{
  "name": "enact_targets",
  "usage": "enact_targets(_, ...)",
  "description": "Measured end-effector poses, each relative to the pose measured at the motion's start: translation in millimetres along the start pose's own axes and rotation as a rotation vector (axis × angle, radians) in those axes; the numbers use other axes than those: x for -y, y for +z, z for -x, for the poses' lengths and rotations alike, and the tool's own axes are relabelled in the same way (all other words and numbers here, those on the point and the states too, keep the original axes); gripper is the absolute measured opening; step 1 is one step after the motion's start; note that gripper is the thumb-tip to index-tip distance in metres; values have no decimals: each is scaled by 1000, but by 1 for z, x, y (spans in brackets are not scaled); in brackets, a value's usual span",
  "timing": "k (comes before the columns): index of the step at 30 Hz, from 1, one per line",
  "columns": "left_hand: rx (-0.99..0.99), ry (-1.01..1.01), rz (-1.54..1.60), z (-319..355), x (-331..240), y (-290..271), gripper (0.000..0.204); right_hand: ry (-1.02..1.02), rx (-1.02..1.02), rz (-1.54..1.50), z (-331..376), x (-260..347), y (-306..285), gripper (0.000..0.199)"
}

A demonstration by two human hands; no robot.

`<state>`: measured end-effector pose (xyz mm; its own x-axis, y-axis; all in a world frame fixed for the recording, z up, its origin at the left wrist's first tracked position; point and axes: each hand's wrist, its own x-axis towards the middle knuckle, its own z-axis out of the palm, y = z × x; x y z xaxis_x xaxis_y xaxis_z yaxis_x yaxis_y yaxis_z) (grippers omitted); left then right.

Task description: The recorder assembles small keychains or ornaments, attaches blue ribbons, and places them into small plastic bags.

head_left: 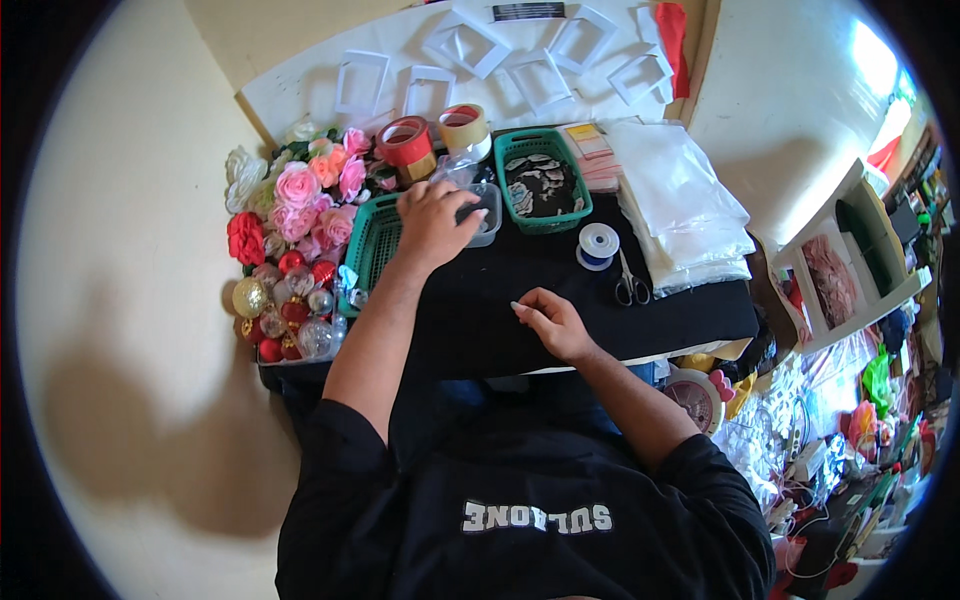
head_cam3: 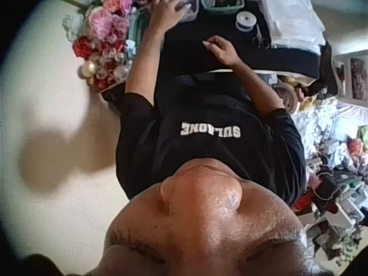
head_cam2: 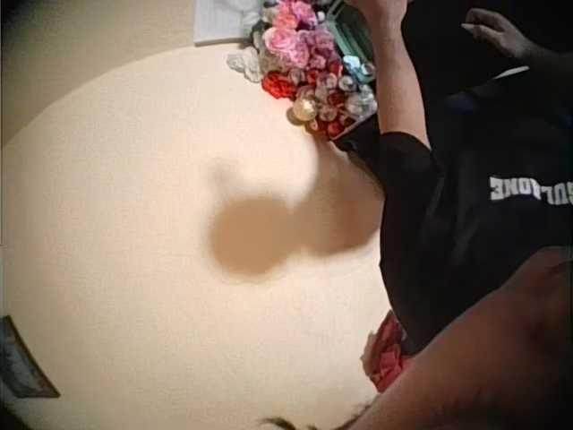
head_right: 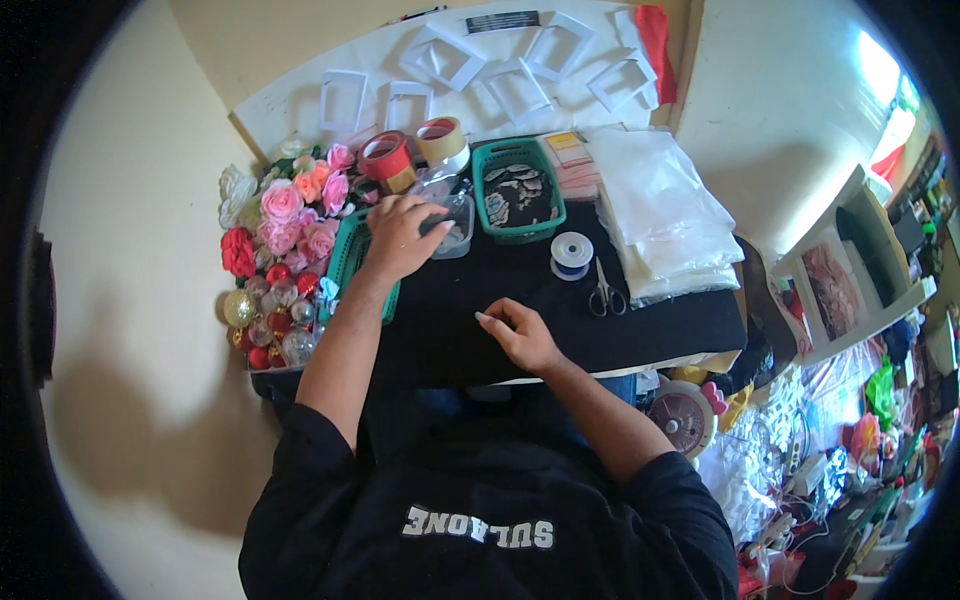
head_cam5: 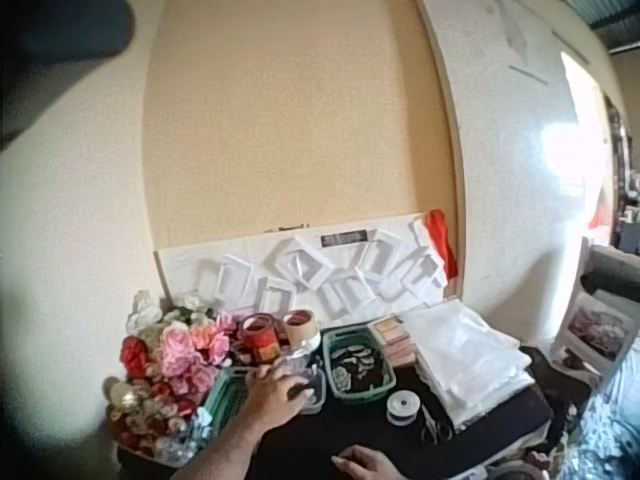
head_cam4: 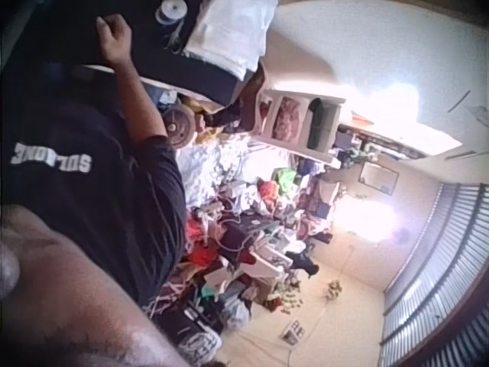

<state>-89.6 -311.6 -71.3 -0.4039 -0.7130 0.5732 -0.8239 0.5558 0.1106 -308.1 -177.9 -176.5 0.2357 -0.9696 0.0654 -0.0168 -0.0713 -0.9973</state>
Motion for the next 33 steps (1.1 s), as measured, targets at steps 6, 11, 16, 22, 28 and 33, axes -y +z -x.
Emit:
enact_targets(6,441,-33,-1,-78,-35,62,33,-42,-47,58,-2,2,1,23)
enact_targets(11,684,-37,192,-114,-65,104,47,-83,-77,51,-3,3,0,26)
enact_targets(16,801,-106,170,-125,-80,127,50,7,-15,107,-3,6,-4,23)
enact_targets(22,819,-101,162,-128,-82,126,52,-65,-71,82,-5,0,-1,29)
enact_targets(28,824,-32,121,-131,-81,121,53,-66,-73,132,-3,0,-2,29)
enact_targets(33,732,144,-12,-132,-82,122,53,-46,-75,106,-4,0,0,28)
